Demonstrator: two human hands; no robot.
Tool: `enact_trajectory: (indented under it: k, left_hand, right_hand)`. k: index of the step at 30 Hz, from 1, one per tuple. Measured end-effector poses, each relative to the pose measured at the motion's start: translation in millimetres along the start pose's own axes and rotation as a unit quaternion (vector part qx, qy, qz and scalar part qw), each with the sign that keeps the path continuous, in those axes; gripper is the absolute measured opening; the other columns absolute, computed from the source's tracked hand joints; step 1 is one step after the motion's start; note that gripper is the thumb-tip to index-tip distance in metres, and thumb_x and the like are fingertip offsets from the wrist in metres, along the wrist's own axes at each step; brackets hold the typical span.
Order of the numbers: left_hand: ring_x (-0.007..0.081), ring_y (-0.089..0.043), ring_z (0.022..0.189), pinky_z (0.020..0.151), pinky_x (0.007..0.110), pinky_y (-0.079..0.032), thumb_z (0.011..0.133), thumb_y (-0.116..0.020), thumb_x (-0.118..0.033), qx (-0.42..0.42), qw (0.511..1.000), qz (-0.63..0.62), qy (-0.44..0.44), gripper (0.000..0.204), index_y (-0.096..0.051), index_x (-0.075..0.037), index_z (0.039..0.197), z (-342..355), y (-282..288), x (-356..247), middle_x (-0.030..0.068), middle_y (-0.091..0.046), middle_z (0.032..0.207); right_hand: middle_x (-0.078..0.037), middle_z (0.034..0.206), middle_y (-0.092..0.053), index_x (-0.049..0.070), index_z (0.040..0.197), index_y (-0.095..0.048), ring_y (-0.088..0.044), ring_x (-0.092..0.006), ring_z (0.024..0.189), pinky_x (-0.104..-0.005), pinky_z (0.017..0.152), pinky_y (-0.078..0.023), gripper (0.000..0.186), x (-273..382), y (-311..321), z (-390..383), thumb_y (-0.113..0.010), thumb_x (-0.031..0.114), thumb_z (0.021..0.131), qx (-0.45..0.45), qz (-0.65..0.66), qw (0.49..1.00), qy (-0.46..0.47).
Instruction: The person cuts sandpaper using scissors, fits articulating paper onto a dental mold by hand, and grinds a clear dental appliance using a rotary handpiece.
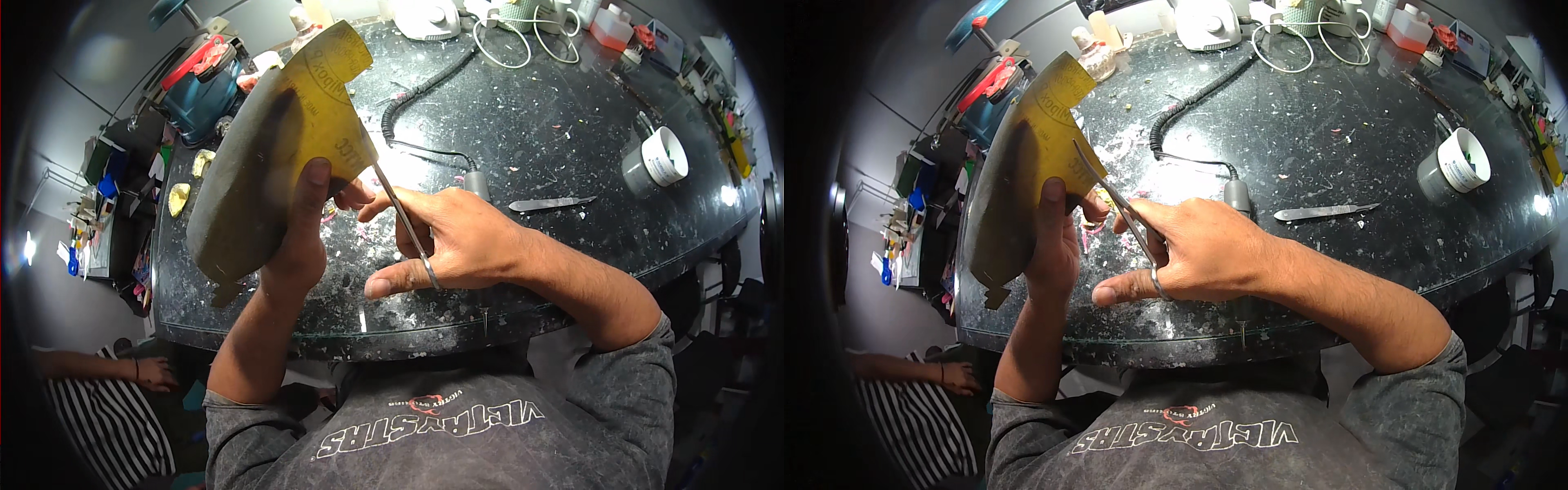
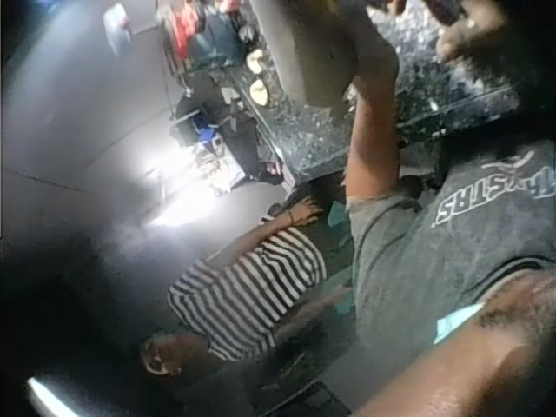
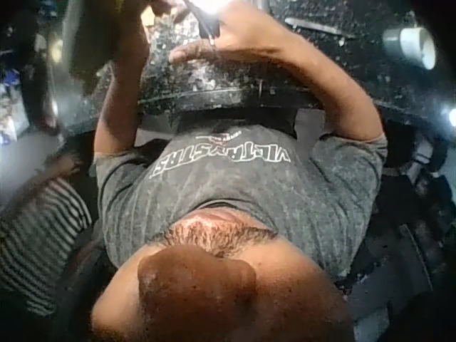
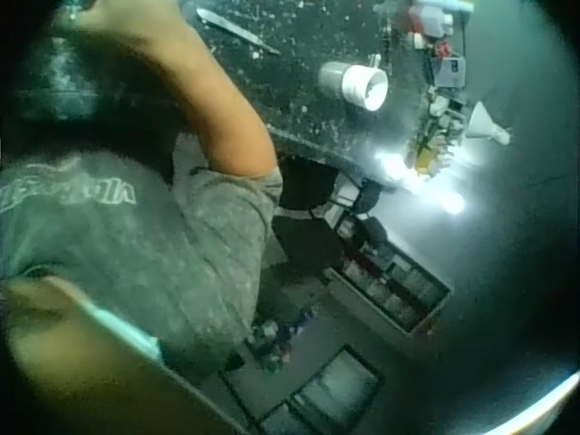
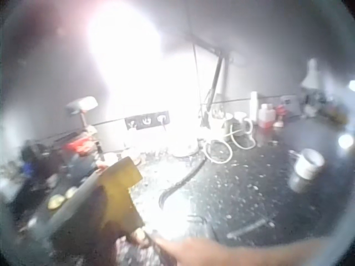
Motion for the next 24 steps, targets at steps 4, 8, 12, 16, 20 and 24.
enact_trajectory:
  k: [4,8,12,16,20,24]
  left_hand:
    - [0.0119,-0.062,0.074,0.071,0.028,-0.049,0.102,-0.053,-0.039,0.007,1.000,-0.007,-0.001,0.041,-0.065,-0.001,0.096,0.1,-1.5,1.7,0.0061,-0.068,0.079]
    - [0.0117,-0.062,0.074,0.071,0.028,-0.049,0.102,-0.053,-0.039,0.010,1.000,-0.007,0.001,0.041,-0.065,-0.001,0.096,1.2,-4.3,1.9,0.0064,-0.069,0.080]
    - [0.0120,-0.062,0.074,0.071,0.028,-0.049,0.103,-0.052,-0.039,0.007,1.000,-0.009,0.009,0.041,-0.065,0.000,0.096,0.7,-1.9,4.5,0.0069,-0.069,0.080]
    - [0.0124,-0.062,0.075,0.073,0.029,-0.049,0.103,-0.051,-0.039,0.021,1.000,-0.013,0.004,0.043,-0.065,0.000,0.095,1.6,-2.7,4.5,0.0071,-0.069,0.080]
    - [0.0179,-0.063,0.072,0.065,0.030,-0.050,0.105,-0.048,-0.023,0.031,0.998,-0.036,-0.041,0.029,-0.056,0.004,0.111,0.9,-1.8,1.0,0.0116,-0.064,0.085]
    - [0.0177,-0.063,0.072,0.065,0.029,-0.049,0.106,-0.047,-0.024,0.033,0.998,-0.037,-0.042,0.030,-0.056,0.004,0.111,2.0,-5.3,-1.6,0.0112,-0.064,0.082]
  right_hand:
    - [-0.010,0.066,-0.059,0.001,0.119,-0.057,-0.065,-0.0257,0.066,-0.0366,0.061,-0.049,0.091,-0.2,-1.7,0.7,-0.067,0.079,0.073,0.005,-0.003,1.000,0.002]
    - [-0.011,0.066,-0.060,0.001,0.118,-0.058,-0.065,-0.0256,0.066,-0.0366,0.061,-0.049,0.091,-2.9,-0.1,0.0,-0.067,0.078,0.072,-0.012,0.004,1.000,0.011]
    - [-0.011,0.067,-0.061,0.001,0.118,-0.059,-0.065,-0.0255,0.066,-0.0363,0.062,-0.049,0.091,-1.7,0.9,0.5,-0.068,0.078,0.072,-0.011,0.009,1.000,0.004]
    - [-0.011,0.067,-0.061,0.001,0.118,-0.059,-0.065,-0.0251,0.066,-0.0360,0.062,-0.049,0.091,-1.1,0.7,0.0,-0.069,0.078,0.071,-0.006,0.016,1.000,-0.004]
    - [-0.010,0.066,-0.060,0.001,0.118,-0.059,-0.065,-0.0243,0.067,-0.0361,0.062,-0.048,0.091,-0.6,0.1,0.1,-0.069,0.078,0.071,-0.002,0.016,1.000,-0.007]
    - [-0.010,0.066,-0.059,0.001,0.119,-0.059,-0.064,-0.0237,0.066,-0.0358,0.061,-0.048,0.089,-1.2,1.1,-1.0,-0.070,0.076,0.072,-0.011,0.016,1.000,0.002]
Point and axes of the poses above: each hand's wrist, its own z-axis towards the middle knuckle, its own y-axis out of the back of the hand, x = y × z, the point moved 10 cm from there along z, towards the middle knuckle
